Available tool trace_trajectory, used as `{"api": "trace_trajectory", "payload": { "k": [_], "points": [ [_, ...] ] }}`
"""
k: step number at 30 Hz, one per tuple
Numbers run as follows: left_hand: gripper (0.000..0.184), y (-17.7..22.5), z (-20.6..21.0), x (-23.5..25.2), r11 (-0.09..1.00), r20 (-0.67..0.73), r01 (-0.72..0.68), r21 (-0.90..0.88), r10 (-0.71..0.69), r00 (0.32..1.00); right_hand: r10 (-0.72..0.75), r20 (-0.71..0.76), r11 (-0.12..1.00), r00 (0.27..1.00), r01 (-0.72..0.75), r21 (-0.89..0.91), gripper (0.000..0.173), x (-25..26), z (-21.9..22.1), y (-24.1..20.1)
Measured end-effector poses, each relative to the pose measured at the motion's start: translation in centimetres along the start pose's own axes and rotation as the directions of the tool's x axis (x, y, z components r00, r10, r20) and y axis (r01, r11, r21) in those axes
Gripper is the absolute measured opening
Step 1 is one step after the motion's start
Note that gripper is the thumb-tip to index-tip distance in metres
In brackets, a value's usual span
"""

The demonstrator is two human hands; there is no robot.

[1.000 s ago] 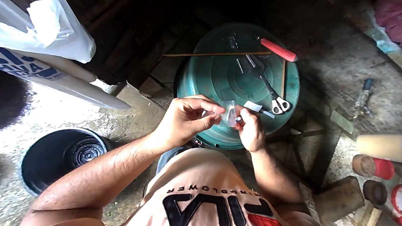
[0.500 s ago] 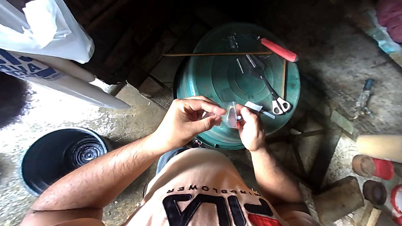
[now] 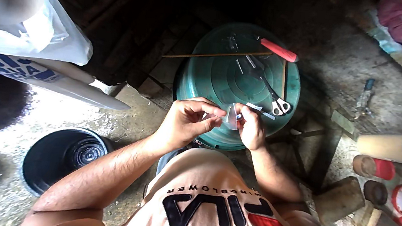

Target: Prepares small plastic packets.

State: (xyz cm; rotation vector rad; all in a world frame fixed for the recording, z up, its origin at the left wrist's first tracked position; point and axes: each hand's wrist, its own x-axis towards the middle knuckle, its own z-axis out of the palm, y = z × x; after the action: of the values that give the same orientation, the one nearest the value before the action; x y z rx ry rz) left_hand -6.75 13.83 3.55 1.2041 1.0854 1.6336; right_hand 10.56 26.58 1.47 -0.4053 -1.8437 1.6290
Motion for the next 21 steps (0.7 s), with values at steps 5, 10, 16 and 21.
{"api": "trace_trajectory", "payload": {
  "k": [5,10,16,21],
  "points": [
    [0.016,-0.03,0.04,0.09,1.0,0.001,-0.001,0.007,0.001,1.0,0.003,-0.007,1.0,1.0,-0.003,0.003,0.049,0.22,-0.03,-0.08],
    [0.017,-0.18,0.04,0.08,1.0,0.009,0.008,-0.009,-0.008,1.0,0.008,-0.016,1.0,1.0,-0.009,-0.004,0.049,0.4,-0.15,-0.02],
    [0.017,-0.24,0.08,0.18,1.0,0.007,0.005,0.0,-0.005,1.0,-0.006,-0.007,1.0,1.0,0.005,-0.017,0.05,0.6,-0.26,0.22],
    [0.017,-0.32,0.06,0.23,1.0,0.008,0.006,-0.01,-0.006,1.0,-0.008,0.007,1.0,1.0,0.009,-0.011,0.051,0.85,-0.34,0.31]
  ]
}}
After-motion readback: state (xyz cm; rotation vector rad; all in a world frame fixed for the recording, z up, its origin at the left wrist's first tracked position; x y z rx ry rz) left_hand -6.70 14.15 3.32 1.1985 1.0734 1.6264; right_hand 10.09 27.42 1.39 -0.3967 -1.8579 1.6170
